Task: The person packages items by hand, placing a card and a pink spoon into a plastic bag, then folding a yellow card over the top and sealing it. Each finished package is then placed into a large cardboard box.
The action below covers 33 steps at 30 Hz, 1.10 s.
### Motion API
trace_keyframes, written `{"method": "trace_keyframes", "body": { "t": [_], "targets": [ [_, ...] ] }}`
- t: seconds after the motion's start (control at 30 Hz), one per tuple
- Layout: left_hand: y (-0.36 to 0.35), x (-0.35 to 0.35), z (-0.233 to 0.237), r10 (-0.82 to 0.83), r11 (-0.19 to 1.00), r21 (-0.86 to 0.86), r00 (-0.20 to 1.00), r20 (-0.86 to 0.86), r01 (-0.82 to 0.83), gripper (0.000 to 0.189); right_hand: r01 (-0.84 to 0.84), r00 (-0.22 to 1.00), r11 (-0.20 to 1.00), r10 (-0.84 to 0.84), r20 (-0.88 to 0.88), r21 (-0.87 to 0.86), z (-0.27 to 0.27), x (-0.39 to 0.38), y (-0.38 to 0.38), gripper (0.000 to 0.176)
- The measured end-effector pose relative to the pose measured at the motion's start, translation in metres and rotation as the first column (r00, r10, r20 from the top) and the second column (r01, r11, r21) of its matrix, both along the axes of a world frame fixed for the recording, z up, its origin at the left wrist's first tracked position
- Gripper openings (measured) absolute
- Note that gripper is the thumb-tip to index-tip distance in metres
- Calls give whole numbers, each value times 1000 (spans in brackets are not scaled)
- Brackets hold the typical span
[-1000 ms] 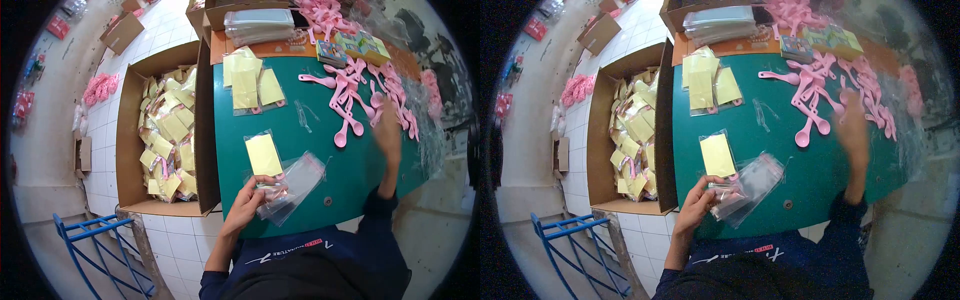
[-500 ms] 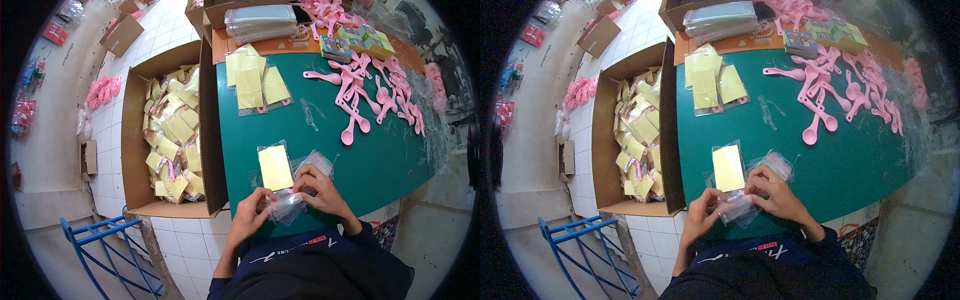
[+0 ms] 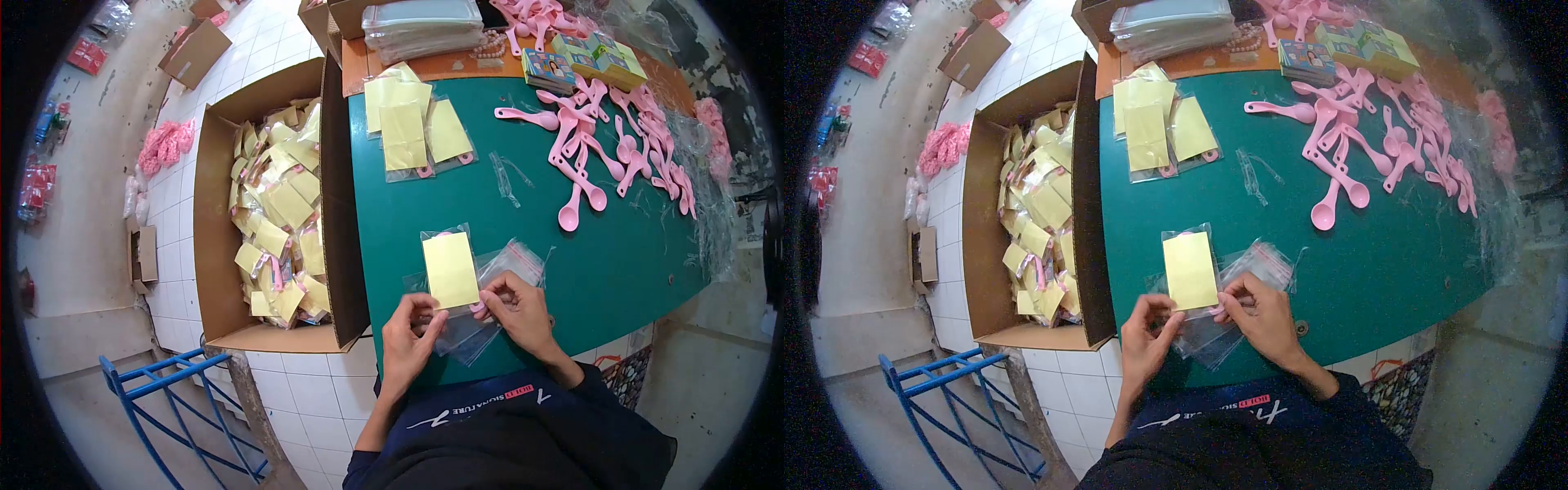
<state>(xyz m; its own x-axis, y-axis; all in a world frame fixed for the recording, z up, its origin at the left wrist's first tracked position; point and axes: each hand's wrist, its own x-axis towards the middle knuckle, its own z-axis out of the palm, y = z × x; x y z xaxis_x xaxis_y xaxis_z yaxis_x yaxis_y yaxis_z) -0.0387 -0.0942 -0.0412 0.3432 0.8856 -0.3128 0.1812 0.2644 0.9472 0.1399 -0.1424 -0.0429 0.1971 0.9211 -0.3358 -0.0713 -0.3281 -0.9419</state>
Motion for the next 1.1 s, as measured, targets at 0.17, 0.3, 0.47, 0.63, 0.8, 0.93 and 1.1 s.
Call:
{"method": "trace_keyframes", "body": {
  "t": [0.17, 0.3, 0.47, 0.63, 0.8, 0.93, 1.1],
  "targets": [
    [-3, 5, -2, 102, 995, -12, 994, 43, -101, 13, 96, 995, 995, -96, 39, 22, 4, -7, 1, 9],
    [-3, 2, -8, 19, 1000, -9, 1000, -3, -19, 18, 14, 996, 999, -17, 90, 32, 10, -6, 1, 24],
    [36, 15, 28, -143, 883, 427, 979, -146, 193, 39, -36, 937, 966, -56, 346, 254, 25, 18, 23, 28],
    [107, 41, 36, 222, 612, 772, 899, -378, 174, 44, -64, 485, 919, -312, 817, 389, 46, 112, 75, 16],
    [45, 67, 1, -302, 661, 522, 829, -471, 538, 35, -8, 239, 994, -100, 966, 105, -7, 175, 67, 21],
    [45, 67, -20, -372, 743, 501, 896, -243, 444, 32, -33, 440, 990, -109, 891, 137, -2, 178, 53, 32],
    [52, 60, -19, -354, 703, 558, 898, -262, 440, 27, 40, 551, 932, -320, 771, 359, 57, 129, 37, 25]
  ]
}}
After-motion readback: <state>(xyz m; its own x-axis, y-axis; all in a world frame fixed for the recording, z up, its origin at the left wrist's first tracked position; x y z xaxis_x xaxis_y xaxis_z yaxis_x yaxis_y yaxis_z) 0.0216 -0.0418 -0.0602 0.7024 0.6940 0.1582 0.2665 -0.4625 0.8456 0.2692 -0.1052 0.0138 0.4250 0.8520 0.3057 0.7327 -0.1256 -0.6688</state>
